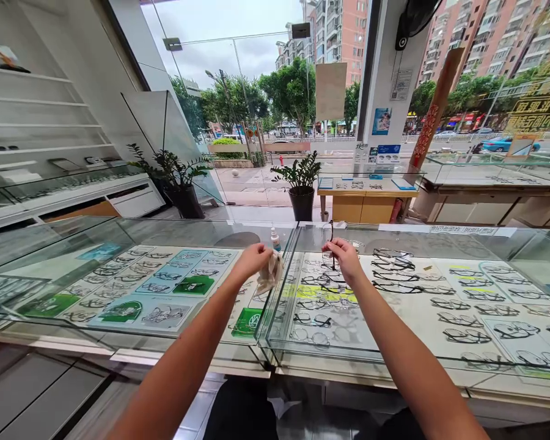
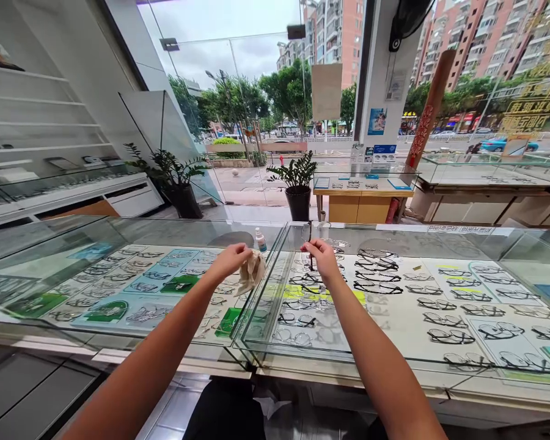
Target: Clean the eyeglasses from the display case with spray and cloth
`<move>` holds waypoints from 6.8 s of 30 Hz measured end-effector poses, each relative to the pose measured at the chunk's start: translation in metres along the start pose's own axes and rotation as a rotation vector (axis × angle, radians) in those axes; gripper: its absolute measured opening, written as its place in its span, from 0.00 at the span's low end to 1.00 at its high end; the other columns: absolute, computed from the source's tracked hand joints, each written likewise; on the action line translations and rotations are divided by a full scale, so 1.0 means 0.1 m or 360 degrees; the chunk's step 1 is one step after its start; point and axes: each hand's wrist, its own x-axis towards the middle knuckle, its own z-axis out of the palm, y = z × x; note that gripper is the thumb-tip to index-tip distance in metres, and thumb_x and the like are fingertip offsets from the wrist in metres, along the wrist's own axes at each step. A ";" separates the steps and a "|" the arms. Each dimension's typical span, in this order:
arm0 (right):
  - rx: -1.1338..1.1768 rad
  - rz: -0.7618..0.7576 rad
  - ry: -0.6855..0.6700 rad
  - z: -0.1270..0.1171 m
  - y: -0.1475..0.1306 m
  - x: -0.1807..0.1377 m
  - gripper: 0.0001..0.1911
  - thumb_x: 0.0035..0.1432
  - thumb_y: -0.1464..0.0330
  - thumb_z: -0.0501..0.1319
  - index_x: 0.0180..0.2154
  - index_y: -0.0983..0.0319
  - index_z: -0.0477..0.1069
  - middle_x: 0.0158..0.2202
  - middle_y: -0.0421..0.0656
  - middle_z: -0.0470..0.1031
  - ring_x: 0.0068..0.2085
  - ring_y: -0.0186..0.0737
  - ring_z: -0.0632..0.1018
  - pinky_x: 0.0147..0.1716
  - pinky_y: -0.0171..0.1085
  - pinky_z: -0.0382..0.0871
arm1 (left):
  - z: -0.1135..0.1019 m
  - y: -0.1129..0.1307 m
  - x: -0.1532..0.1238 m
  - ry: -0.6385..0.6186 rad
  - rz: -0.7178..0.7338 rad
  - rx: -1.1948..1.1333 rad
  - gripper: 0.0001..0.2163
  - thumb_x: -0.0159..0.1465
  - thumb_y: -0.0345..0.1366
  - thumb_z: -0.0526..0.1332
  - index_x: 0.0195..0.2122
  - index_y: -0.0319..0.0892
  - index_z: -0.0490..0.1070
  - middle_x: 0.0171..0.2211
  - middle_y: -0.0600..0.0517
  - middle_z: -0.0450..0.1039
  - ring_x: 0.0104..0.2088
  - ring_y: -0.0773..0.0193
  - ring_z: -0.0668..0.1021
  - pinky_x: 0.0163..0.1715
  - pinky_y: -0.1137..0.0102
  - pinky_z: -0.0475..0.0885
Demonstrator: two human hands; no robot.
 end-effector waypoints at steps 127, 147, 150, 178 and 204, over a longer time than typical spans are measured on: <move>0.0149 0.0163 -0.0232 0.21 -0.23 -0.14 0.22 0.50 0.49 0.78 0.30 0.59 0.78 0.32 0.41 0.76 0.33 0.37 0.72 0.34 0.37 0.65 | 0.70 0.89 -0.11 -0.0750 0.0490 -0.2144 0.31 0.61 0.60 0.72 0.55 0.39 0.78 0.38 0.46 0.81 0.34 0.60 0.80 0.36 0.68 0.76; -0.0151 0.0085 -0.0449 0.25 -0.14 -0.18 0.23 0.56 0.46 0.74 0.36 0.60 0.82 0.33 0.43 0.81 0.36 0.41 0.75 0.38 0.40 0.68 | 0.84 0.92 -0.10 -0.0385 0.0385 -0.2018 0.27 0.61 0.64 0.70 0.30 0.41 0.71 0.18 0.56 0.69 0.14 0.71 0.66 0.13 0.74 0.59; -0.0152 0.0036 -0.0412 0.24 -0.21 -0.21 0.22 0.58 0.46 0.73 0.33 0.59 0.82 0.36 0.45 0.82 0.38 0.42 0.76 0.40 0.41 0.68 | 0.81 0.92 -0.07 -0.0404 0.0355 -0.2098 0.27 0.61 0.64 0.70 0.35 0.41 0.73 0.19 0.57 0.70 0.15 0.70 0.68 0.16 0.73 0.63; 0.0120 -0.0153 -0.0034 0.28 -0.37 -0.23 0.17 0.60 0.49 0.73 0.37 0.55 0.84 0.46 0.46 0.84 0.52 0.48 0.80 0.59 0.46 0.72 | 1.04 1.01 -0.34 -0.0562 0.0529 -0.1977 0.25 0.61 0.53 0.75 0.52 0.41 0.80 0.36 0.50 0.81 0.36 0.63 0.80 0.38 0.71 0.74; 0.0223 -0.0133 0.0111 0.22 -0.29 -0.18 0.14 0.57 0.54 0.76 0.37 0.57 0.82 0.45 0.45 0.87 0.43 0.43 0.84 0.46 0.40 0.78 | 0.96 0.87 -0.14 -0.0541 0.0755 -0.1574 0.28 0.67 0.59 0.67 0.55 0.39 0.79 0.43 0.45 0.82 0.44 0.56 0.81 0.45 0.66 0.77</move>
